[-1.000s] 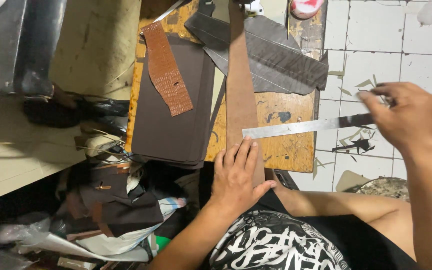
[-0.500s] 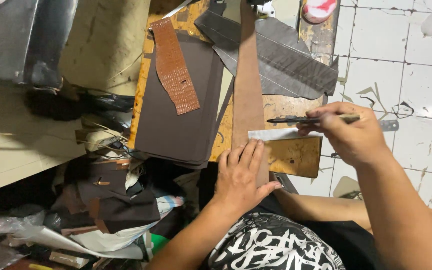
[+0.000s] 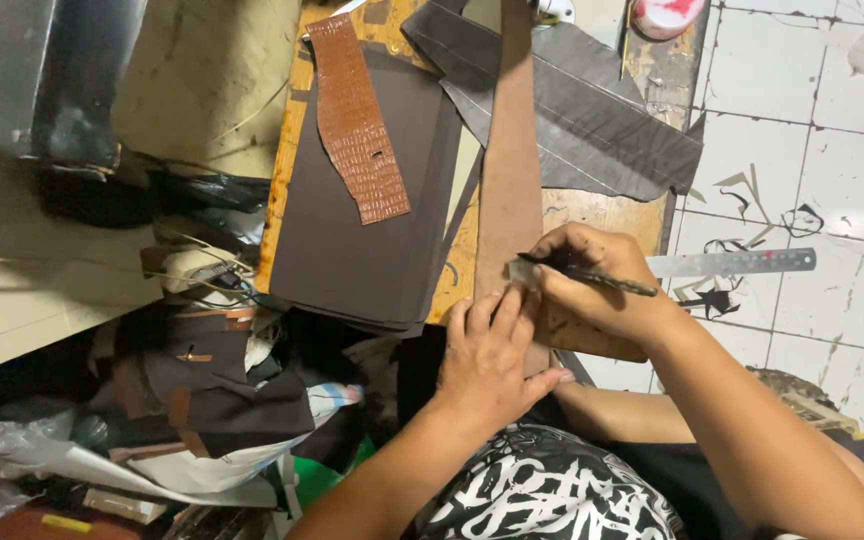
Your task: Measuring and marking leather strips using a ruler and a pen on a workbench
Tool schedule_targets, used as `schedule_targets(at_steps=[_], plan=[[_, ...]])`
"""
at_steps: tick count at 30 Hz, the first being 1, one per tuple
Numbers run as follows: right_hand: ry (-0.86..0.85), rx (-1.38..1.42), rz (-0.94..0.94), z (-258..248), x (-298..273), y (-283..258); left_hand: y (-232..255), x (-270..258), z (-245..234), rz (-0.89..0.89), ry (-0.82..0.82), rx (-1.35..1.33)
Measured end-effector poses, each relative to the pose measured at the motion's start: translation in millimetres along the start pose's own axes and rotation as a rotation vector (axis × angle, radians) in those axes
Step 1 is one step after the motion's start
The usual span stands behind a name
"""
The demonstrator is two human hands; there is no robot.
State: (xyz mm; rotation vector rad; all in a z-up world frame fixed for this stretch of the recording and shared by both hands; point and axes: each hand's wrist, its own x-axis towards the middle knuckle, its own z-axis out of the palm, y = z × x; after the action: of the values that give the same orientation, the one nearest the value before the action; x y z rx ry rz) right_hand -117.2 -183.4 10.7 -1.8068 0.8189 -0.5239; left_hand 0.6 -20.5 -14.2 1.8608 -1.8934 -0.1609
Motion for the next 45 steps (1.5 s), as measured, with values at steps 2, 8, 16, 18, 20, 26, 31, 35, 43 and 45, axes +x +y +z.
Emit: schedule_targets(at_steps=[2,8,16,18,20,26,31,35,43,45], plan=[[-0.007,-0.060,-0.021,1,6,-1,1,1,-4,-0.007,-0.007,-0.003],[0.005,-0.160,0.010,6,9,4,1,0,-4,-0.008,0.023,-0.016],[-0.006,-0.195,-0.069,8,12,5,-1,-1,5,-0.017,0.044,-0.039],[-0.026,-0.185,-0.045,9,12,3,-1,-1,4,-0.009,0.052,-0.050],[-0.030,-0.182,-0.036,8,10,3,-2,-2,5,-0.010,0.052,-0.059],[-0.027,-0.194,-0.041,9,11,3,-1,0,2,-0.007,0.056,-0.047],[-0.026,-0.193,-0.005,9,11,-2,-1,0,1,0.001,0.064,-0.037],[-0.032,-0.181,-0.003,9,10,-6,-1,-1,0,0.000,0.073,-0.039],[0.015,-0.131,-0.047,-20,7,-10,0,3,-12,0.019,0.055,0.024],[0.102,-0.256,-0.100,-53,-4,8,3,1,-14,-0.026,-0.034,0.198]])
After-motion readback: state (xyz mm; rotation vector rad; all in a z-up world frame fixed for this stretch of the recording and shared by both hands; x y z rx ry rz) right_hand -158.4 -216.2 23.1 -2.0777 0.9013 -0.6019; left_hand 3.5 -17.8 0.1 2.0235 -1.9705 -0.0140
